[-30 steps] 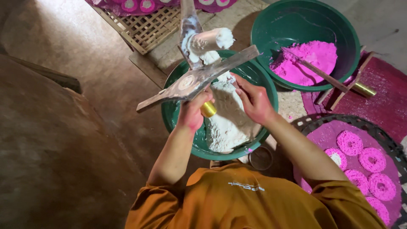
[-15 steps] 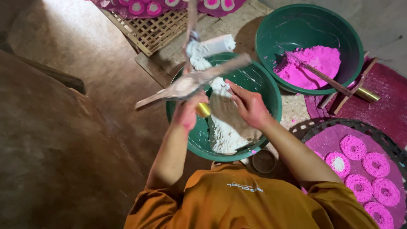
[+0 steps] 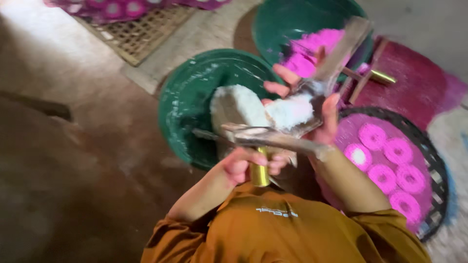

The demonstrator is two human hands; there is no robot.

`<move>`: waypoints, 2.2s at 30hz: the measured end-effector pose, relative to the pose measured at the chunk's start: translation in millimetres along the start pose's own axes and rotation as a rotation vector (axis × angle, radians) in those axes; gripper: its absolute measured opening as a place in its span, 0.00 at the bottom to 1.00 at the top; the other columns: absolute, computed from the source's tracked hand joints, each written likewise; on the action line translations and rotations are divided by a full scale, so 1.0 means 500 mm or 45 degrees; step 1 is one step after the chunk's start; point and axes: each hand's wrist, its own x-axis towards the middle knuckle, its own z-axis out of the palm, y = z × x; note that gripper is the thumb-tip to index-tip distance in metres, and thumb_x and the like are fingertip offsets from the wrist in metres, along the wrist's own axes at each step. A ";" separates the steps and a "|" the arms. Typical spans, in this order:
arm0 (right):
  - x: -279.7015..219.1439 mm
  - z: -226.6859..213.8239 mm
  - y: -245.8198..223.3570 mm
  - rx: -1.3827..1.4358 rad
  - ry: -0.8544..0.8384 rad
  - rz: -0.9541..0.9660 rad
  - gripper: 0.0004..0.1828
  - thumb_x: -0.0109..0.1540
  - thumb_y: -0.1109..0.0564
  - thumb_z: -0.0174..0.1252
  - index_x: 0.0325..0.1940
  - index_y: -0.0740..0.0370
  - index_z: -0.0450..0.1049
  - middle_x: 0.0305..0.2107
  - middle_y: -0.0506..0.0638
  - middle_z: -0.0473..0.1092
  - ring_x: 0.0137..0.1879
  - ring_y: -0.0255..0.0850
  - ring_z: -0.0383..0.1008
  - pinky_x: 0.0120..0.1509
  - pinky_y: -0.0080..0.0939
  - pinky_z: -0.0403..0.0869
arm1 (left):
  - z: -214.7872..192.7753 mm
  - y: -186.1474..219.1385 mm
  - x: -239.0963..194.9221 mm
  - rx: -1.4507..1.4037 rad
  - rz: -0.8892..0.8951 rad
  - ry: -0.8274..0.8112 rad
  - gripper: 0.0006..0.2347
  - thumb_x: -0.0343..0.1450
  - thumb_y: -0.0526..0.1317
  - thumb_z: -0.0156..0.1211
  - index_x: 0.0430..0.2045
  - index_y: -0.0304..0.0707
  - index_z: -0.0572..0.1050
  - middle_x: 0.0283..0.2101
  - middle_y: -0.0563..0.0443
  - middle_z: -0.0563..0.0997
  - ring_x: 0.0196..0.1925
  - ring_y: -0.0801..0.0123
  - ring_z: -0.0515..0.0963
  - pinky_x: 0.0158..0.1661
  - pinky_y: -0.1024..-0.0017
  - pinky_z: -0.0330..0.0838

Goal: The person scoops white dough into a wooden mold, presses it into a pink base in a tray, and then adds pink dough to the center. The finished cakes are placed on a tray.

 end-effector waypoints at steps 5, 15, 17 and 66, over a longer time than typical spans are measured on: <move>-0.130 0.013 -0.204 -0.839 0.170 -0.270 0.49 0.68 0.35 0.57 0.81 0.50 0.36 0.65 0.64 0.65 0.50 0.50 0.78 0.47 0.46 0.81 | 0.100 -0.030 0.098 0.369 -0.287 0.282 0.26 0.61 0.33 0.68 0.55 0.41 0.70 0.54 0.59 0.80 0.58 0.72 0.77 0.57 0.70 0.75; -0.382 0.002 -0.303 -2.154 -0.378 -0.726 0.33 0.68 0.50 0.55 0.77 0.40 0.55 0.58 0.70 0.69 0.56 0.66 0.77 0.59 0.53 0.78 | 0.199 -0.172 0.197 1.493 -0.202 -0.236 0.17 0.68 0.37 0.68 0.49 0.35 0.73 0.46 0.45 0.80 0.49 0.63 0.79 0.48 0.67 0.75; -0.421 0.000 -0.296 -2.154 -0.270 -0.553 0.34 0.69 0.52 0.58 0.77 0.42 0.53 0.63 0.69 0.67 0.62 0.67 0.75 0.64 0.54 0.76 | 0.212 -0.220 0.219 1.678 0.210 -0.523 0.20 0.71 0.37 0.66 0.57 0.35 0.71 0.58 0.42 0.77 0.63 0.66 0.77 0.60 0.66 0.72; -0.521 -0.297 -0.389 -0.699 0.504 1.513 0.45 0.64 0.26 0.30 0.62 0.67 0.67 0.39 0.59 0.77 0.43 0.46 0.80 0.53 0.48 0.79 | -0.071 -0.288 0.480 -0.386 0.305 -0.272 0.22 0.80 0.59 0.47 0.56 0.40 0.70 0.41 0.55 0.73 0.51 0.65 0.73 0.65 0.61 0.65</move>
